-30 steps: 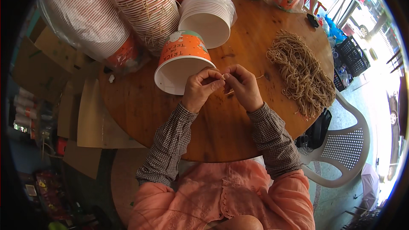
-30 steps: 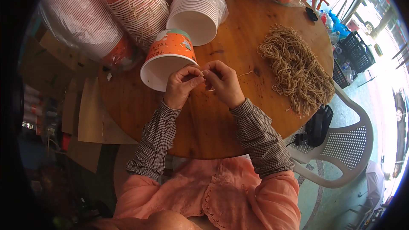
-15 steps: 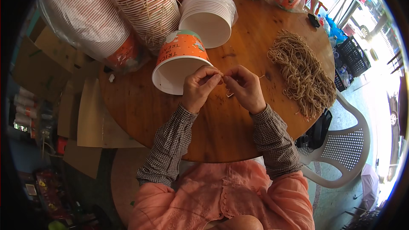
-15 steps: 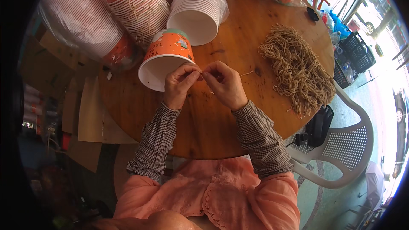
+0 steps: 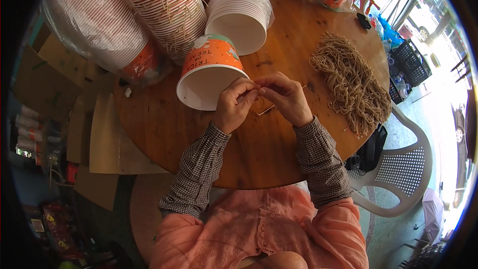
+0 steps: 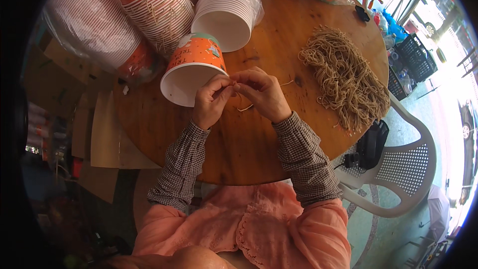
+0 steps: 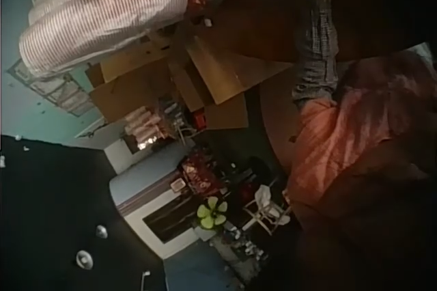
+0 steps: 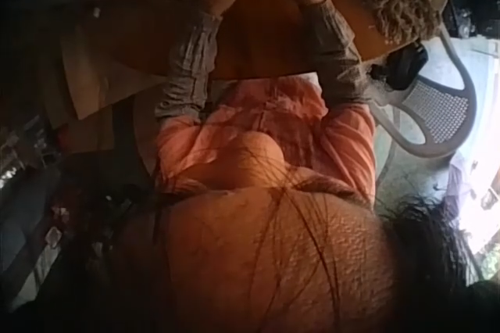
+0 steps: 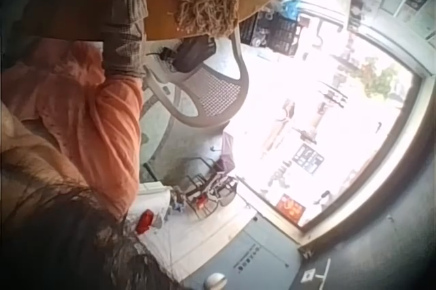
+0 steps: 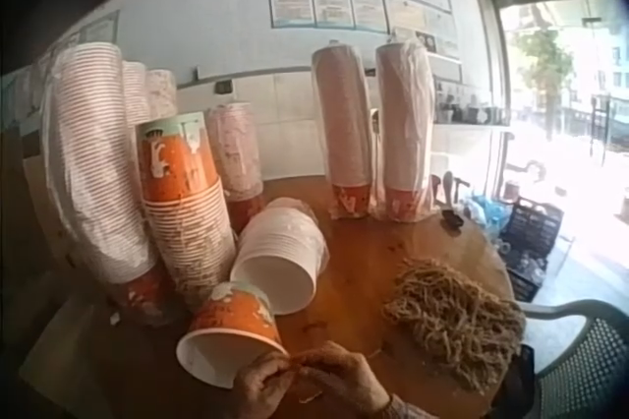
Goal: Attaching elastic handles to paper trick-or-treat buckets by threading them through holes.
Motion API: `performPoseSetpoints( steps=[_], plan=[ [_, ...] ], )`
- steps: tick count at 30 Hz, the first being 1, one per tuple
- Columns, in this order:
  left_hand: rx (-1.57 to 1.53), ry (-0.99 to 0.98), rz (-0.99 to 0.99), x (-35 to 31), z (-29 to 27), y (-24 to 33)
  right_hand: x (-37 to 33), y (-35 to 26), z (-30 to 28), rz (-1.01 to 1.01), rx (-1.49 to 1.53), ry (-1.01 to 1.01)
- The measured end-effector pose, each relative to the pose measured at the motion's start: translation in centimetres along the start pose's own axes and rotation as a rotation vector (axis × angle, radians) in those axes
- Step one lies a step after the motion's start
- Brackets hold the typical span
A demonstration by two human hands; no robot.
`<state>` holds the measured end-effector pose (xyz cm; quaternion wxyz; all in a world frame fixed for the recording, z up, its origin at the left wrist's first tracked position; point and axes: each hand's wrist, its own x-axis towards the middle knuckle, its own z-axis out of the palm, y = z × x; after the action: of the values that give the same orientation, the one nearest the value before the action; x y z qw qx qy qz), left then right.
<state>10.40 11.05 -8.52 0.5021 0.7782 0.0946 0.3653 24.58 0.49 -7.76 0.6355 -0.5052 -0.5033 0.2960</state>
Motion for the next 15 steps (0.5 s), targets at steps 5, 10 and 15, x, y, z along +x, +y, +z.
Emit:
performPoseSetpoints(
  steps=[5, 10, 15],
  plan=[
    [0.002, -0.12, -0.038, 0.23, -0.51, 0.12, -0.01, 0.27, -0.4, -0.009, 0.017, -0.048],
    [-0.045, -0.196, -0.088, 0.28, -0.81, 0.29, 0.06, -0.12, -0.63, 0.0, -0.152, -0.062],
    [-0.158, -0.083, -0.196, 0.12, -0.35, 0.41, 0.06, -0.25, -0.47, 0.134, 0.096, 0.043]
  ],
)
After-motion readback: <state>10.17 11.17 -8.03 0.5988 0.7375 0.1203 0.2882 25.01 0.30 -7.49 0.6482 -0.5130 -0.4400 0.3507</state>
